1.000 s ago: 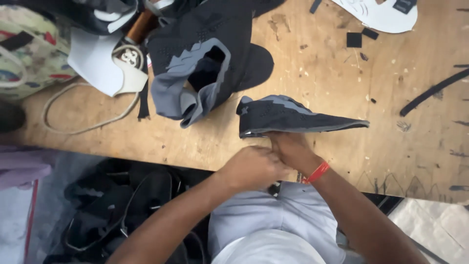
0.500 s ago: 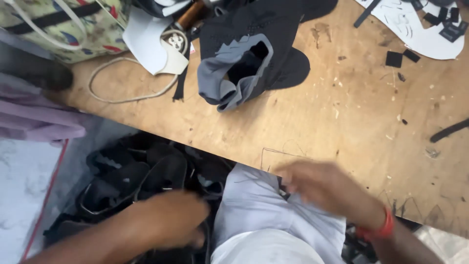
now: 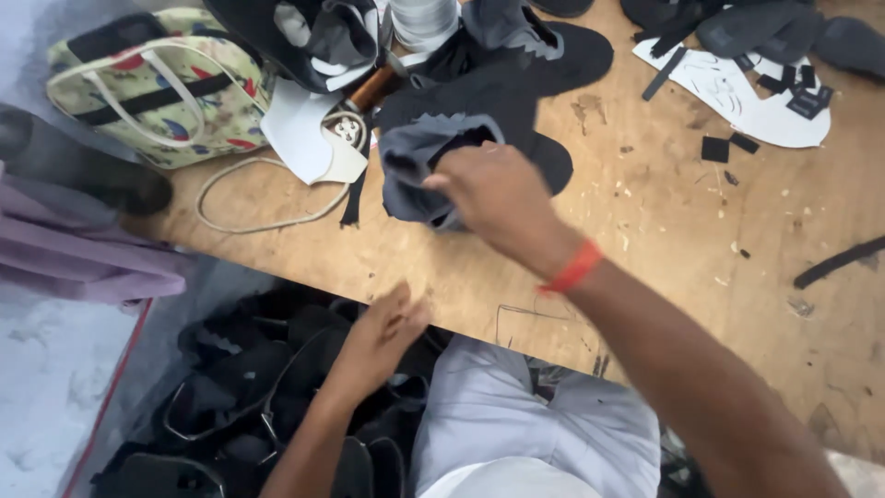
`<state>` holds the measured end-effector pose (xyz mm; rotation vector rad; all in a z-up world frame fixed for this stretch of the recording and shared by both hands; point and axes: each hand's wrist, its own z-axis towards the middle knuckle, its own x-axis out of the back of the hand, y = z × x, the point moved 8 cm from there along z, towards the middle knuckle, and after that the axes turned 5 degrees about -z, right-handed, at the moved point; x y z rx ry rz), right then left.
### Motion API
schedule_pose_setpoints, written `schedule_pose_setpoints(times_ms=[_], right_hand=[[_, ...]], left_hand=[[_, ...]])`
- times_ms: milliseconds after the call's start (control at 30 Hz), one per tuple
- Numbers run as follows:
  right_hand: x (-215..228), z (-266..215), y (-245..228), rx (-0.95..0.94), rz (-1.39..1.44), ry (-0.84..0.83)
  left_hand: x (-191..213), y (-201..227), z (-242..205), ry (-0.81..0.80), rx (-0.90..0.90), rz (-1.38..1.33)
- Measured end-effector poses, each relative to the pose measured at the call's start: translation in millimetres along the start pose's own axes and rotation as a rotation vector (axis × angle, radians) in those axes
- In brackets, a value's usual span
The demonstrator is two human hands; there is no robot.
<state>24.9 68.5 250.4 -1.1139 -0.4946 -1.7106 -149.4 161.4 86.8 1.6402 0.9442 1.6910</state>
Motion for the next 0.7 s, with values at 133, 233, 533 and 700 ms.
schedule_pose_setpoints(times_ms=[133, 233, 533, 700], right_hand=[[71.2, -38.7, 18.9, -0.310, 0.458, -0.136], [82.9, -92.1, 41.0, -0.470, 0.528, -0.136], [80.7, -257.5, 84.6, -1.027, 1.215, 0.200], [54.8, -254.0, 78.1, -1.038, 1.671, -0.014]], left_hand=[[-20.7, -11.0, 40.7, 0.120, 0.207, -0.993], [-21.3, 69.8, 53.7, -0.048, -0.016, -1.170], [-24.9, 163.1, 38.8, -0.348, -0.103, -0.716], [-35.6, 204.8, 24.3, -0.522, -0.508, -0.386]])
